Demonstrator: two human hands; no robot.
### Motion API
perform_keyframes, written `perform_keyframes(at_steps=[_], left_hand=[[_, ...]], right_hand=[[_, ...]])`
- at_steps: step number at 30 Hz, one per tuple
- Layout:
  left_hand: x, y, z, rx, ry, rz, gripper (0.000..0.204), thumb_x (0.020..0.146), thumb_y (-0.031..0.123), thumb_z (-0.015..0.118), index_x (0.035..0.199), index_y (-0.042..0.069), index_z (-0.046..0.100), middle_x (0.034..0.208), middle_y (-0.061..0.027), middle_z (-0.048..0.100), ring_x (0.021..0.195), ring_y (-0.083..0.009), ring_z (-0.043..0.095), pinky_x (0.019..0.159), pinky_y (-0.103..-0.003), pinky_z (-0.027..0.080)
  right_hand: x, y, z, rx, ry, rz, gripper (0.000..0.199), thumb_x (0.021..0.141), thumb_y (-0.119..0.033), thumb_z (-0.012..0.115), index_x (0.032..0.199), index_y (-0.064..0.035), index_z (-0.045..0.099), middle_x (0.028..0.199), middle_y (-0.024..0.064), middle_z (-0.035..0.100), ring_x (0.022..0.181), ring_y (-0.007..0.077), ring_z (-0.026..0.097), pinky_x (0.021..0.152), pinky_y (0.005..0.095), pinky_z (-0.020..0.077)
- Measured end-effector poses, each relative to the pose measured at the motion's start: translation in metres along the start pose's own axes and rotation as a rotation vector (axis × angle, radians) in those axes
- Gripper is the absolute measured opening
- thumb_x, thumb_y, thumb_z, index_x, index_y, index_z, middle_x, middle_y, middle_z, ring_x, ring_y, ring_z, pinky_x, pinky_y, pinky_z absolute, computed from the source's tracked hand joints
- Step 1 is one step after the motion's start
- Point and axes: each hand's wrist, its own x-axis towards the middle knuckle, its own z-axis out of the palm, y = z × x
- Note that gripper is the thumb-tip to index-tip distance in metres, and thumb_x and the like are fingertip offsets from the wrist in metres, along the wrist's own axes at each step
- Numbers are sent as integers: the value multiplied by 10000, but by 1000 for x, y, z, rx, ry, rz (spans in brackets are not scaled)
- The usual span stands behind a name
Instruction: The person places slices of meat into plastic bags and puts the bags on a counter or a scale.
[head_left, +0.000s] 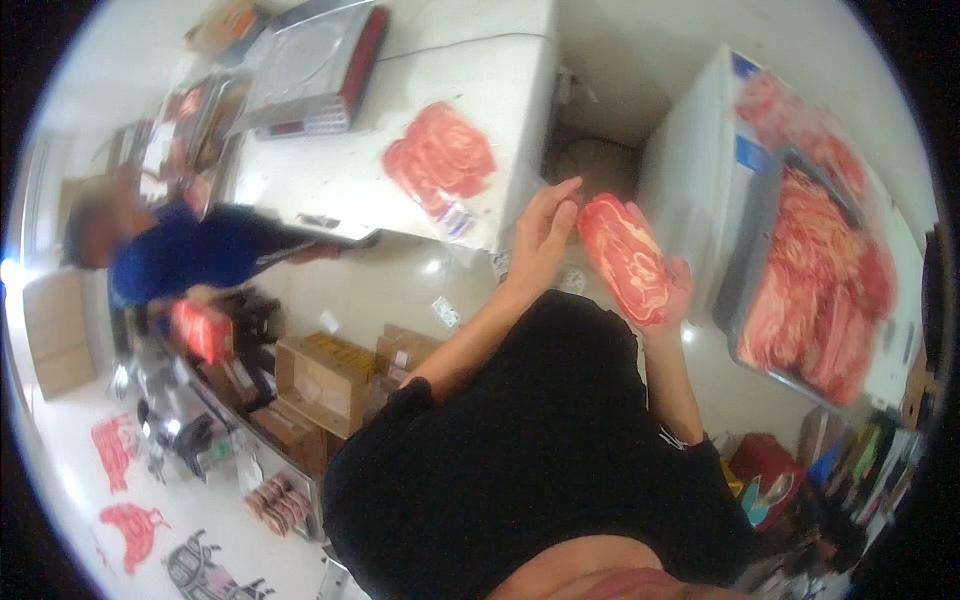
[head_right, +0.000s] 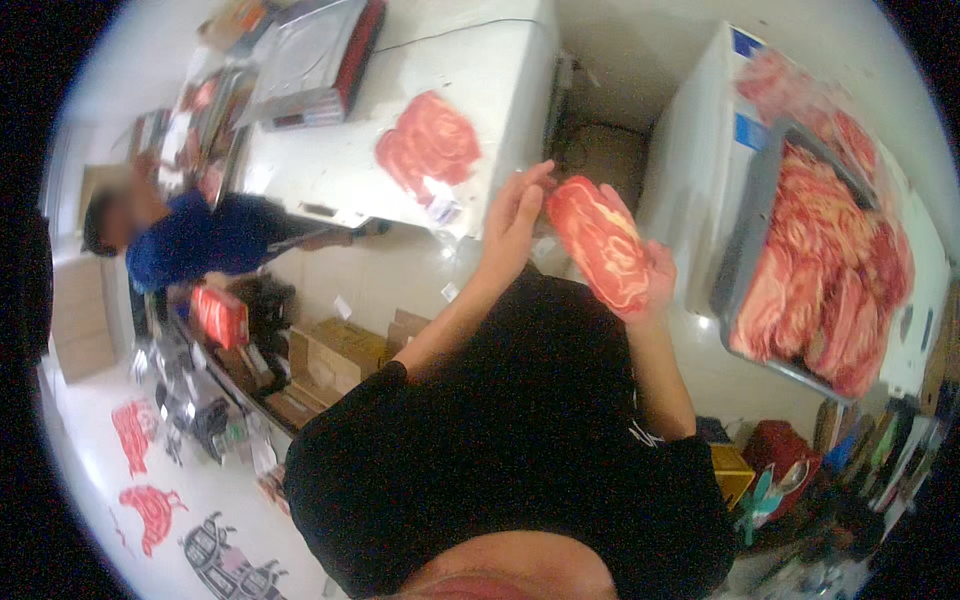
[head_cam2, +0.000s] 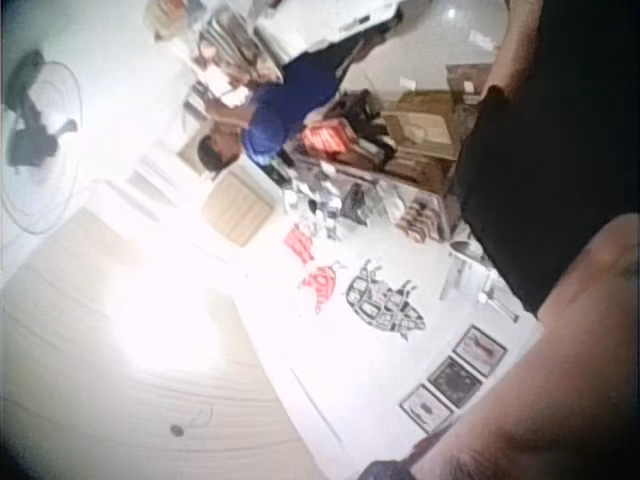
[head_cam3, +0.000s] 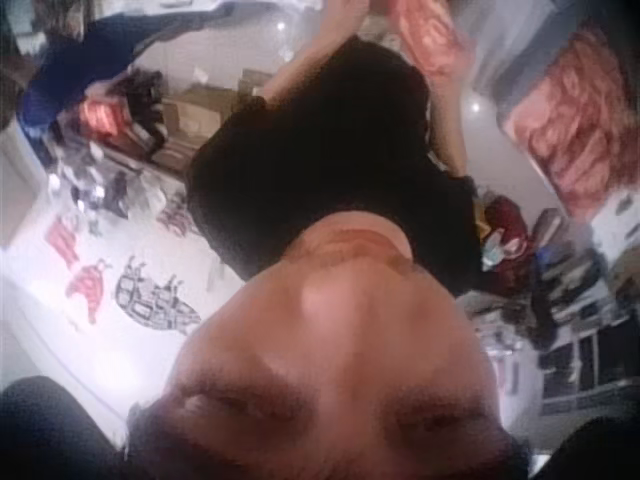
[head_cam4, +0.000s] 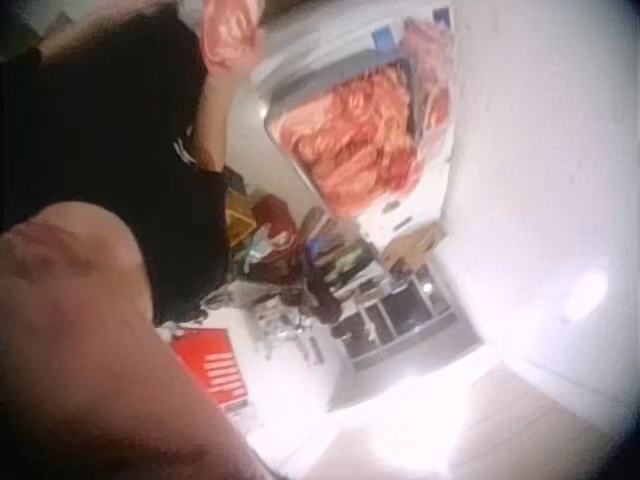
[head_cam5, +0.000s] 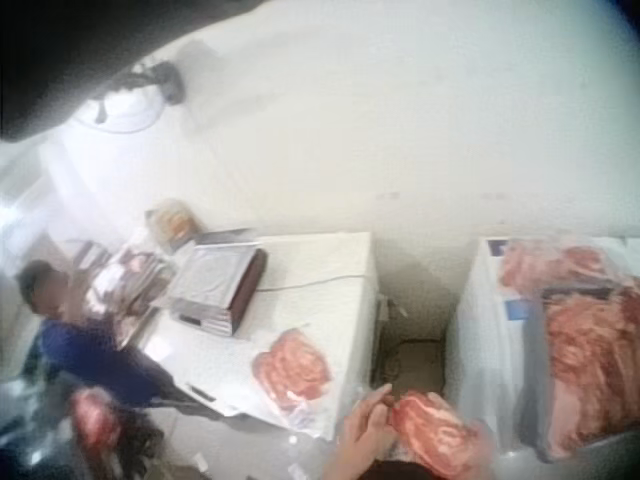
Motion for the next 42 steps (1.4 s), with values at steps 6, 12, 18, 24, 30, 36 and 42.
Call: perform_keyframes(at_steps=[6,12,18,24,30,36,42], left_hand=[[-11,-28,-66,734,-80,151,225,875,212,770,1029,58,711,1011,-131,678,988,-371,646,857,-479,520],[-2,-58,-99,587,-258,93,156,864,164,779,938,40,720,887,-152,687,853,-368,674,762,-464,539],[1,-43,-105,410,-143,296,96,873,91,764,951,40,744,869,-164,710,771,-364,690,683,-434,557],[2,-52,-120,280,-181,403,114,868,98,718,972,52,722,920,-155,696,832,-364,692,724,-448,569],[13,-46,-158,199,-234,492,68,885,85,757,942,56,734,947,-136,728,786,-333,700,693,-407,564],[60,-104,-227,515,146,325,140,880,190,774,1001,125,801,1026,-60,718,1024,-284,651,887,-447,467],[61,-132,-239,565,96,284,207,836,251,830,1025,167,822,1124,-30,679,1066,-284,601,904,-458,436]], right_hand=[[3,-8,-44,-64,158,150,866,887,-104,556,1673,-45,199,1686,229,312,1506,387,415,1242,523,374],[5,4,-66,-100,221,237,872,850,-57,548,1663,-36,235,1658,243,360,1477,386,456,1245,520,372],[45,61,-74,-160,301,272,719,889,-90,556,1576,19,376,1523,247,517,1365,361,566,1160,501,470],[115,136,-81,-618,68,92,516,1045,-245,510,1495,6,487,1363,187,645,1223,274,663,1074,428,536],[176,151,-83,-1301,174,144,497,1082,-238,527,1517,-1,484,1353,126,653,1193,225,666,1044,391,549],[173,163,-54,-865,294,145,596,1062,-249,614,1594,-52,429,1529,118,540,1299,212,613,1066,367,540],[134,154,-40,-1799,228,-164,409,1006,-149,673,1377,21,645,1310,143,722,1145,235,713,998,354,564]])
